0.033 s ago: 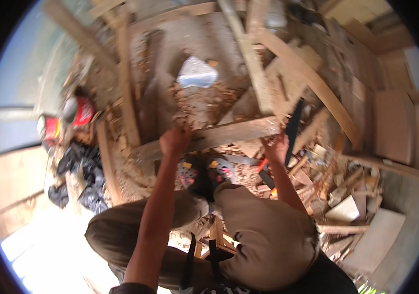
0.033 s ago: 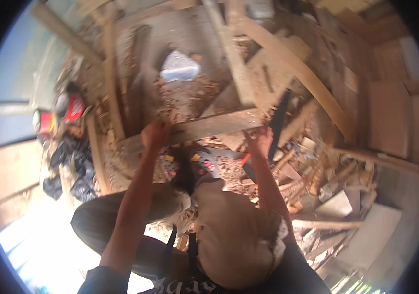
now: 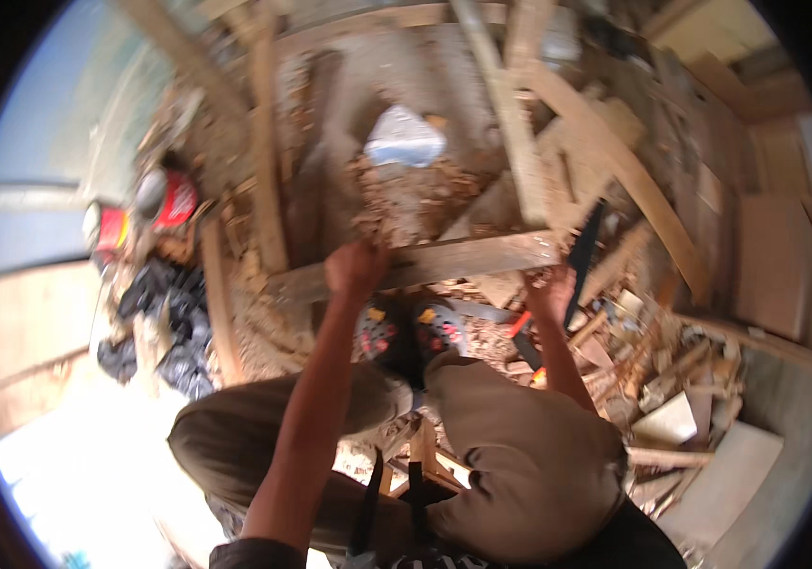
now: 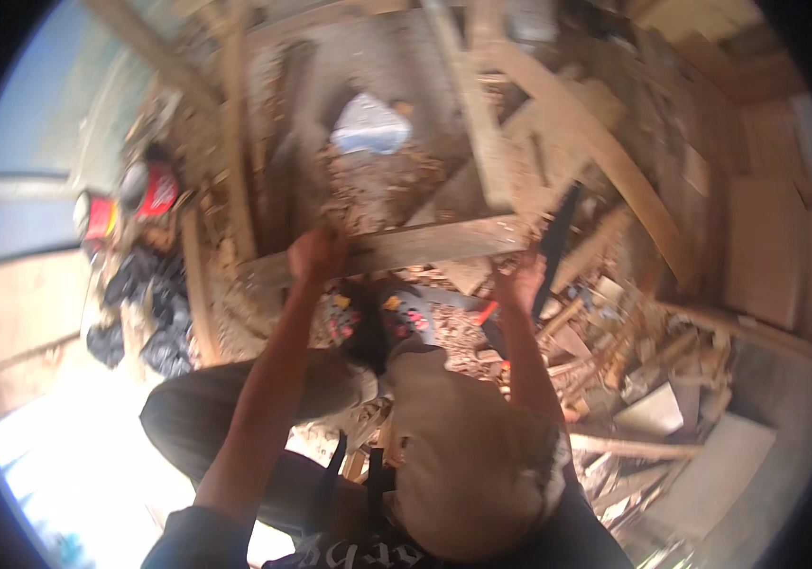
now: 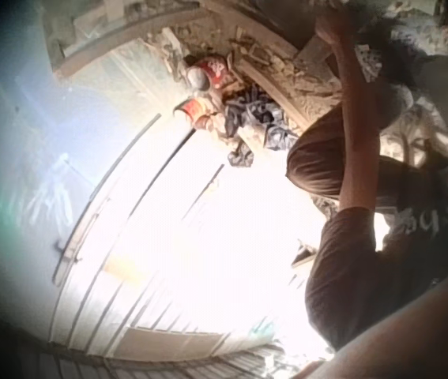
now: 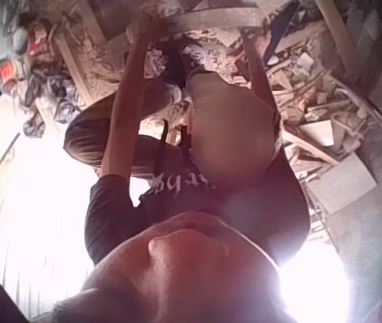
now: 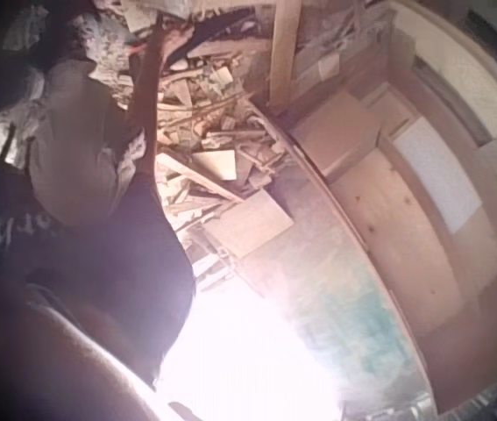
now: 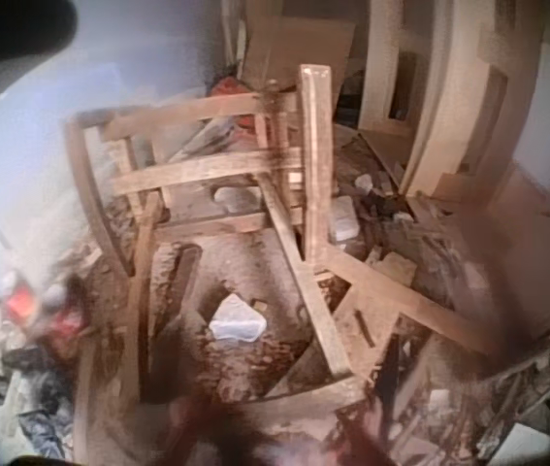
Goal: The person uses a red-handled saw to cut through a wooden frame in a cluttered indoor space. After sawing, they lift the frame, place it on the floor, and remove a wooden slat by hand.
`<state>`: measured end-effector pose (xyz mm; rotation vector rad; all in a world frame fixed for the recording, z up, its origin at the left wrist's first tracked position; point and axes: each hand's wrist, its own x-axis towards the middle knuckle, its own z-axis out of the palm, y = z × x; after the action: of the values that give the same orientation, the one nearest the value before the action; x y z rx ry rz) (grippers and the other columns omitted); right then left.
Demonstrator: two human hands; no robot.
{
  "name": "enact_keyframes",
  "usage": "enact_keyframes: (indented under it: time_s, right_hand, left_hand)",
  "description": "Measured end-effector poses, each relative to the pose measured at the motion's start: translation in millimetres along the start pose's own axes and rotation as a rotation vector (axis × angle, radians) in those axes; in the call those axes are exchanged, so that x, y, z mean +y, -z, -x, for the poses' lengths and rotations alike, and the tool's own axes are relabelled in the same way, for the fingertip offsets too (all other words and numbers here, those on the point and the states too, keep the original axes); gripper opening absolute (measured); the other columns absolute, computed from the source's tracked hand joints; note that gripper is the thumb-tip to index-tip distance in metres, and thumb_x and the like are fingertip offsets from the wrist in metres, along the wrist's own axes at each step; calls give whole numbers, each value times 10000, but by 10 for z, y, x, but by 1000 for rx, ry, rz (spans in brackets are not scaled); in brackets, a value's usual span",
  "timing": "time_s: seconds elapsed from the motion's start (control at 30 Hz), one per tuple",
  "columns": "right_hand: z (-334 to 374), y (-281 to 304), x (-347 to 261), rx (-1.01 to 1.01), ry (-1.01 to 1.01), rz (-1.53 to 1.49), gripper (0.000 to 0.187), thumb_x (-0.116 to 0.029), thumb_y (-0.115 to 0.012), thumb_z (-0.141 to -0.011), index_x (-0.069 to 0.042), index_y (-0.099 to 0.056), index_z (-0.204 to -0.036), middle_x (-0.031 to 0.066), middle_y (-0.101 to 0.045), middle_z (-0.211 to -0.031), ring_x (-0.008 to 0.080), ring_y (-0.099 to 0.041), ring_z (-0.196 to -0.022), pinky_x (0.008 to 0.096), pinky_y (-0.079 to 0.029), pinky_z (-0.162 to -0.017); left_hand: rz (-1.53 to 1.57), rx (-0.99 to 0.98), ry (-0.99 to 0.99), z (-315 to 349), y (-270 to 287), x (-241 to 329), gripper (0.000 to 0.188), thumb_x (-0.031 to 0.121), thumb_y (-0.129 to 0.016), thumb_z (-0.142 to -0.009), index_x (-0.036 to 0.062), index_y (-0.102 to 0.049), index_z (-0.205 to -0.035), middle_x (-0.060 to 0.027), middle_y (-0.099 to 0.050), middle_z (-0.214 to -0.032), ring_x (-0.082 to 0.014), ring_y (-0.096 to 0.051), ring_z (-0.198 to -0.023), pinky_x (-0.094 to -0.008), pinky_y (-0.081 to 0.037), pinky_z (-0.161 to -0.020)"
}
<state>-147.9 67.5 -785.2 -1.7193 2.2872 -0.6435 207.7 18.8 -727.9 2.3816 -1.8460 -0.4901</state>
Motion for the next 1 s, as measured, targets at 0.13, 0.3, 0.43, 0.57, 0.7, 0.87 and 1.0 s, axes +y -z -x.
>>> enact_keyframes:
  time_s: [0.13, 0.3, 0.43, 0.57, 0.7, 0.87, 1.0]
  right_hand:
    - [-15, 284, -168, 178, 145, 9, 827, -117, -724, -752, 45, -311, -1450, 272, -416, -1383, 462, -397, -1279, 546, -320, -1088]
    - [-422, 455, -735, 91, 453, -89, 638, -104, -645, -838, 43, -372, -1395, 263, -452, -1349, 442, -408, -1279, 561, -326, -1065]
    - [-672, -39, -1035, 69, 676, 147, 327, -301, -554, -923, -53, -613, -1128, 146, -578, -1217, 336, -520, -1156, 501, -326, -1041]
    - [-667, -71, -853, -46, 629, 64, 240, -271, -558, -907, -78, -632, -1030, 113, -598, -1157, 319, -525, -1118, 491, -323, -1037]
    - [-654, -115, -889, -15, 630, 46, 255, -284, -570, -895, -76, -623, -1033, 112, -602, -1128, 323, -527, -1097, 496, -322, -1027]
    - [-846, -78, -1059, 122, 520, 37, 607, -318, -606, -919, -13, -364, -1384, 237, -430, -1355, 398, -442, -1210, 523, -308, -1015]
    - [-1398, -218, -948, 137, 251, 125, 774, -459, -531, -966, 35, -237, -1485, 289, -422, -1349, 466, -427, -1245, 567, -335, -995]
  left_hand:
    - [66, 99, -32, 18, 18, 111, 528, 487, -523, -905, 55, -722, -675, -209, -674, -670, -383, -691, -661, -481, -560, -655]
    - [123, 136, -27, 77, 18, 58, 431, 399, -574, -872, 73, -703, -620, -199, -666, -652, -359, -684, -623, -464, -562, -658]
    - [161, 166, -9, 11, 61, 121, 411, 372, -584, -862, 63, -696, -616, -186, -669, -660, -349, -686, -637, -454, -559, -666]
    - [149, 159, -41, 6, 131, 169, 421, 364, -576, -865, 52, -690, -606, -176, -673, -667, -351, -680, -627, -462, -554, -654]
    - [170, 135, -30, -7, 143, 136, 319, 306, -595, -856, 65, -701, -677, -149, -662, -684, -328, -679, -713, -441, -538, -731]
    - [281, 462, -203, -112, 162, -73, 270, 243, -637, -836, 62, -652, -1035, -157, -617, -1076, -338, -560, -1152, -497, -380, -1020]
    - [44, 690, 84, -529, 546, -391, 617, 348, -590, -915, 37, -366, -1398, -205, -435, -1386, -384, -426, -1312, -566, -256, -1115]
